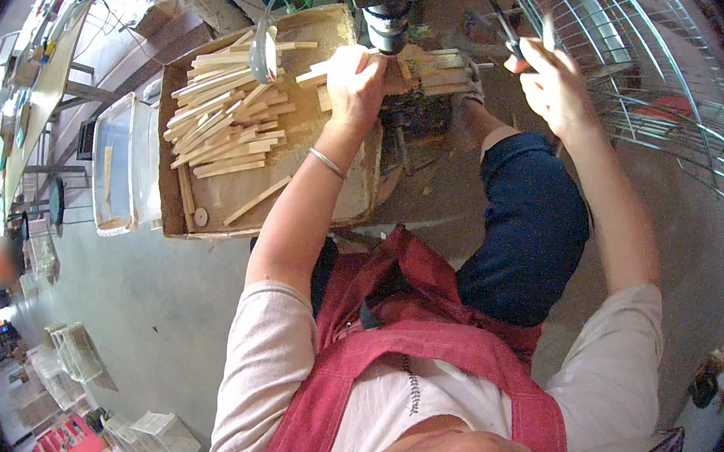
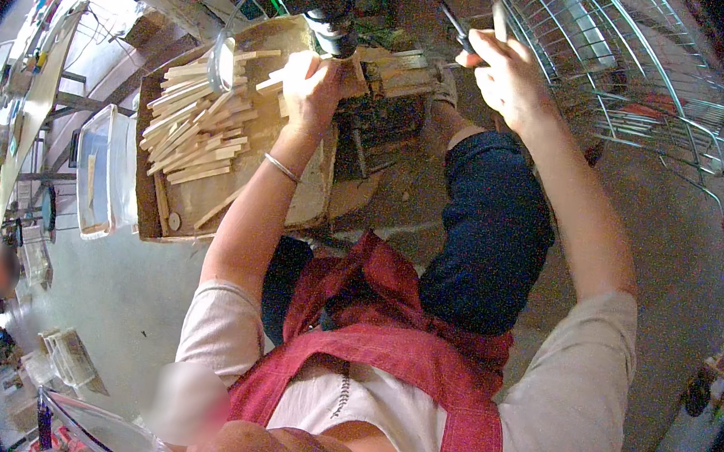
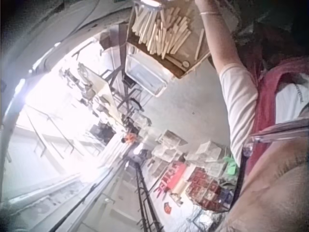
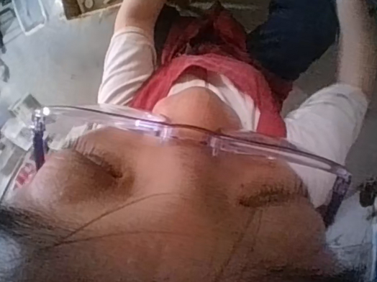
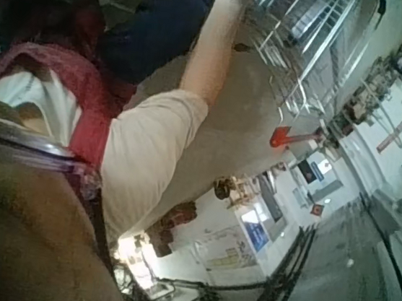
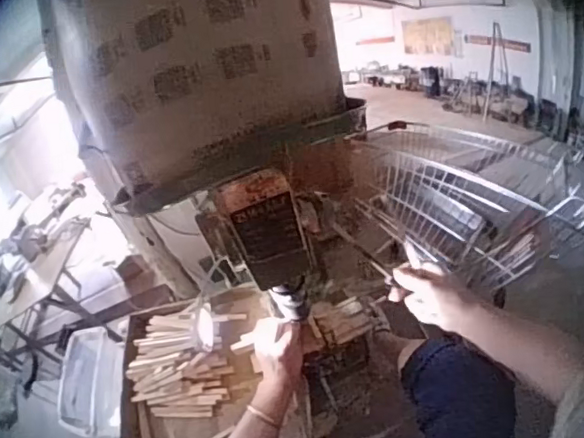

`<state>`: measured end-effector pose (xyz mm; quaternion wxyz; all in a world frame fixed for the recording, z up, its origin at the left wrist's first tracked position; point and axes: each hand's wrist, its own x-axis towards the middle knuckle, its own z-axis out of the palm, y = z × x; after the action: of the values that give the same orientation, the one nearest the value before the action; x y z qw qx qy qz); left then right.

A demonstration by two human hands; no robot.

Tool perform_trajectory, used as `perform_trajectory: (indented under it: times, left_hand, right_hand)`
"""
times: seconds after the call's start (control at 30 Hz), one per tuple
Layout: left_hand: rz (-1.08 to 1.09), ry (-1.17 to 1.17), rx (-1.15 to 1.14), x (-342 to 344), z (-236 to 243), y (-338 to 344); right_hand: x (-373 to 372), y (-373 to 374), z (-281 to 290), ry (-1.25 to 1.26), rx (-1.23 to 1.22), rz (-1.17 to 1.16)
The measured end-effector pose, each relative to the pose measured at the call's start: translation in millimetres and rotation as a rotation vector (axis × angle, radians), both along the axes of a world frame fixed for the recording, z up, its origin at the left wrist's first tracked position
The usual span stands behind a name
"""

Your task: The person sits at a workbench and repeatedly feeds small wooden sticks into a sharpening machine, then collects the finished sticks in a plastic container. The person handles the sticks one at a time, aligning them before insertion and stacking the output.

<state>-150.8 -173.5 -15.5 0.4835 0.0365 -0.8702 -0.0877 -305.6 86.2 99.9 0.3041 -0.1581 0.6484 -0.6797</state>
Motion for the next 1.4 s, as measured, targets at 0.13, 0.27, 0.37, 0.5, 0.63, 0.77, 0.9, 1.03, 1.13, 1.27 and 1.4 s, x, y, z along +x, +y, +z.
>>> perform_trajectory:
  times: [0.13, 0.27, 0.37, 0.5, 0.63, 0.77, 0.9, 1.03, 1.13, 1.27, 1.4]
  left_hand:
    - [0.001, -0.011, -0.021, 5.9, 0.0, -2.4]
    - [0.009, -0.061, -0.038, 7.1, 1.3, 1.7]
    - [0.093, -0.17, -0.071, 15.3, 2.5, 9.2]
    - [0.189, -0.362, -0.035, 38.4, 5.1, 19.8]
    - [0.131, -0.346, -0.071, 41.3, 14.2, 23.1]
    - [0.102, -0.383, -0.068, 48.3, 12.3, 18.2]
    - [0.01, -0.382, 0.173, 49.2, 6.4, 17.6]
    - [0.304, 0.013, 0.248, 65.6, 7.1, 14.9]
    - [0.141, 0.295, 1.531, 69.7, -3.6, 5.7]
    - [0.075, 0.444, 2.022, 64.8, 2.9, -8.4]
    - [0.057, 0.567, 2.107, 64.2, 7.9, -16.3]
  right_hand:
    - [29.4, 20.0, 77.7, 0.202, 0.037, -0.103]
    - [-9.0, 4.7, 132.5, 0.24, -0.193, -0.136]
    - [13.3, -21.9, 157.2, 0.097, -0.277, -0.295]
    - [98.8, -13.7, 79.6, -0.192, -0.235, -0.222]
    - [161.2, -11.0, -39.4, -0.017, 0.133, -0.084]
    - [166.8, -46.6, -92.9, 0.387, 0.258, -0.033]
    - [148.6, -75.0, -125.6, 0.487, 0.26, -0.094]
    - [149.8, -79.0, -122.0, 0.416, 0.271, -0.07]
    - [149.9, -77.1, -121.5, 0.518, 0.333, -0.058]
    - [153.1, -72.9, -111.5, 0.466, 0.299, -0.05]
    - [160.0, -65.6, -83.7, 0.167, 0.313, -0.013]
